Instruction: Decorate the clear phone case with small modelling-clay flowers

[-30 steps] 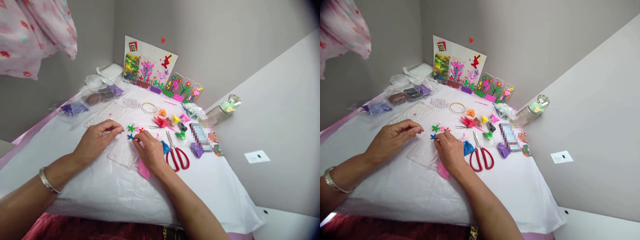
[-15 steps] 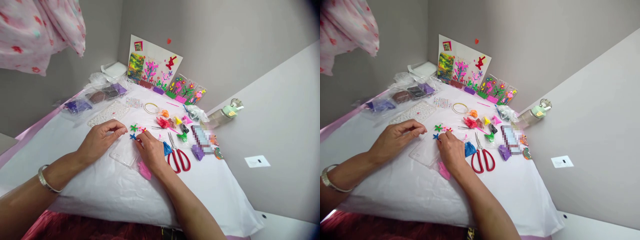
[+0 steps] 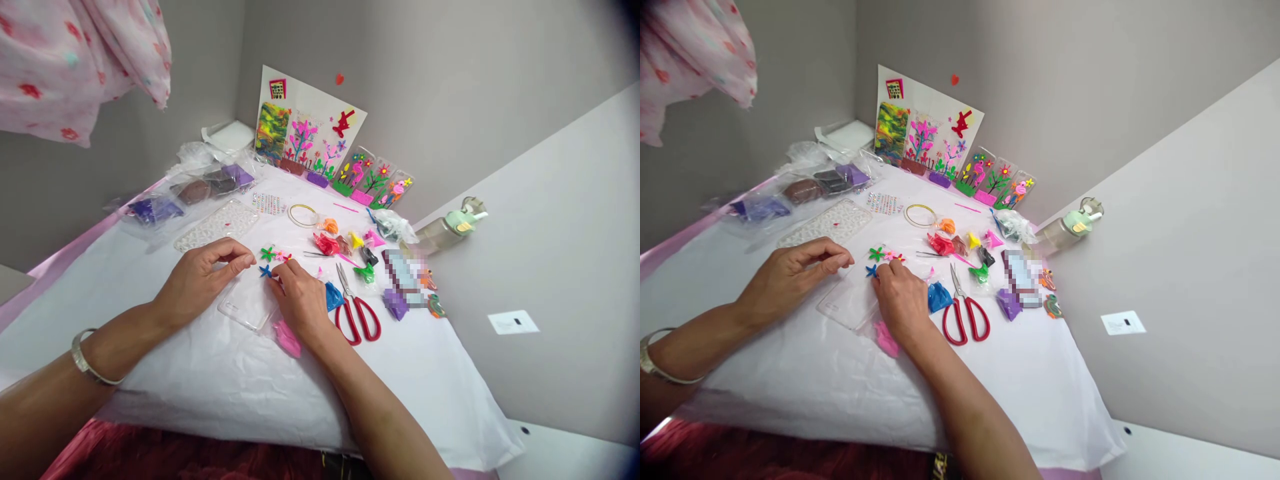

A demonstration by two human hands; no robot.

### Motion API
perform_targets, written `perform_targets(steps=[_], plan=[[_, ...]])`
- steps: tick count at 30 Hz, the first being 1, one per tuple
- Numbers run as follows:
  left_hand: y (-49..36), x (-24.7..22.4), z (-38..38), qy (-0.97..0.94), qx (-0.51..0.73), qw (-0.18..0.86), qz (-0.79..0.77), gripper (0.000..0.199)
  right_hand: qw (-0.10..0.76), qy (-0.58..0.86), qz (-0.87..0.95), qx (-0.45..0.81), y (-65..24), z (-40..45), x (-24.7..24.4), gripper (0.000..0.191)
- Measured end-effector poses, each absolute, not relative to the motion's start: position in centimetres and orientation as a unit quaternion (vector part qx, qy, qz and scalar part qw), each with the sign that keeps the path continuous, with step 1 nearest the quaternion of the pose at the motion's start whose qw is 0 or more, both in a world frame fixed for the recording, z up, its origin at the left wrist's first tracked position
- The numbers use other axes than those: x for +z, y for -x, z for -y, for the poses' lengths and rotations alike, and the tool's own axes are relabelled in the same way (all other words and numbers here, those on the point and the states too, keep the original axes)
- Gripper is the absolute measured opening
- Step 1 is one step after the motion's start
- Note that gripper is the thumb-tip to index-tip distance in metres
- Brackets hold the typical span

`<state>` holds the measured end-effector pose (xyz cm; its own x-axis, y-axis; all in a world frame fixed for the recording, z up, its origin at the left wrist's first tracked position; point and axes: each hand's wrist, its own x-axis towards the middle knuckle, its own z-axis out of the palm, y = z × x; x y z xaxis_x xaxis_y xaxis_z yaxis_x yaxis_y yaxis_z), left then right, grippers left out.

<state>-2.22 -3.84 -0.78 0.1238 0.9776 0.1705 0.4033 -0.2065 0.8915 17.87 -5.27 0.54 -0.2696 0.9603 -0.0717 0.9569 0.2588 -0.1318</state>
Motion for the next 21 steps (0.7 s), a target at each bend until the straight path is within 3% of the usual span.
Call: perform_targets(steps=[21], plan=[[2.37,-0.90,3.86,-0.665,0.404,0.352,-0.520,0.036,0.030,0.585,0.807,0.080,-17.95,5.15,0.24,0.010]])
